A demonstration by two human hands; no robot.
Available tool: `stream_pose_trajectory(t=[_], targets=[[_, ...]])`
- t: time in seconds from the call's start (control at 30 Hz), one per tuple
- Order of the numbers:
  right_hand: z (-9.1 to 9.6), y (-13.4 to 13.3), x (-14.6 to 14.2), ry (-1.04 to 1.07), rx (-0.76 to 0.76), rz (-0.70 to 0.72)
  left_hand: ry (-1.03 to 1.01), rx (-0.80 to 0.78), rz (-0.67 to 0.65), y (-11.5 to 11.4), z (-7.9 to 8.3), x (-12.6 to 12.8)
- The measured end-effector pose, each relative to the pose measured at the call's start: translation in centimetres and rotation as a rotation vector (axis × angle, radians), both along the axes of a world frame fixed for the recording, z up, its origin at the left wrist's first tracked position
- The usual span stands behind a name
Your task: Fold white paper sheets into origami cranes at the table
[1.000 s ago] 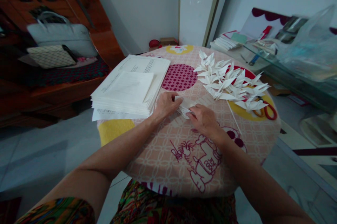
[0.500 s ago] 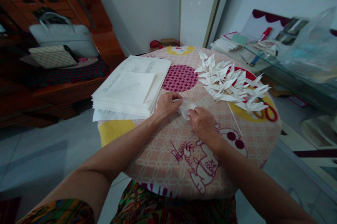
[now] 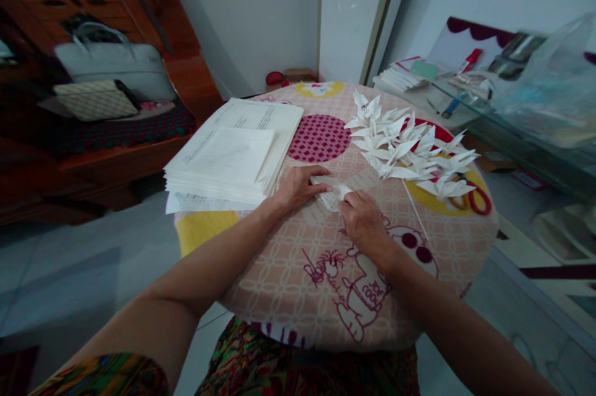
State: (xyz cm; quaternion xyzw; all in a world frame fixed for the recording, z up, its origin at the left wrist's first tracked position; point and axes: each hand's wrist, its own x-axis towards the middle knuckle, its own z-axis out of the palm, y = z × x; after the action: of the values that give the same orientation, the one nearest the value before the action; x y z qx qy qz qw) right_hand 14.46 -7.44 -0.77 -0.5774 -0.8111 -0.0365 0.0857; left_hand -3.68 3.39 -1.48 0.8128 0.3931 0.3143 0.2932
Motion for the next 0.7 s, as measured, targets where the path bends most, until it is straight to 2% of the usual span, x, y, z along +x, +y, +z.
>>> stream_pose_trajectory(t=[0.2,0.37,0.57,0.7], targets=[[-0.6,-0.1,0.2,0.050,0.035,0.050,0.015,-0.010,-0.092,0.7,-0.3,-1.0],[-0.5,-0.4,0.4,0.022,0.039,0.087,-0.010,0.031,-0.091,0.5,-0.6,-0.8],[-0.2,-0.6,0.2,-0.054,0.071,0.131,0.066,0.087,-0.071,0.4,-0.8,-0.3],[-0.4,-0.4,0.3,-0.033,0.113,0.151,0.087,0.093,-0.079,0.6,-0.8,0.0]])
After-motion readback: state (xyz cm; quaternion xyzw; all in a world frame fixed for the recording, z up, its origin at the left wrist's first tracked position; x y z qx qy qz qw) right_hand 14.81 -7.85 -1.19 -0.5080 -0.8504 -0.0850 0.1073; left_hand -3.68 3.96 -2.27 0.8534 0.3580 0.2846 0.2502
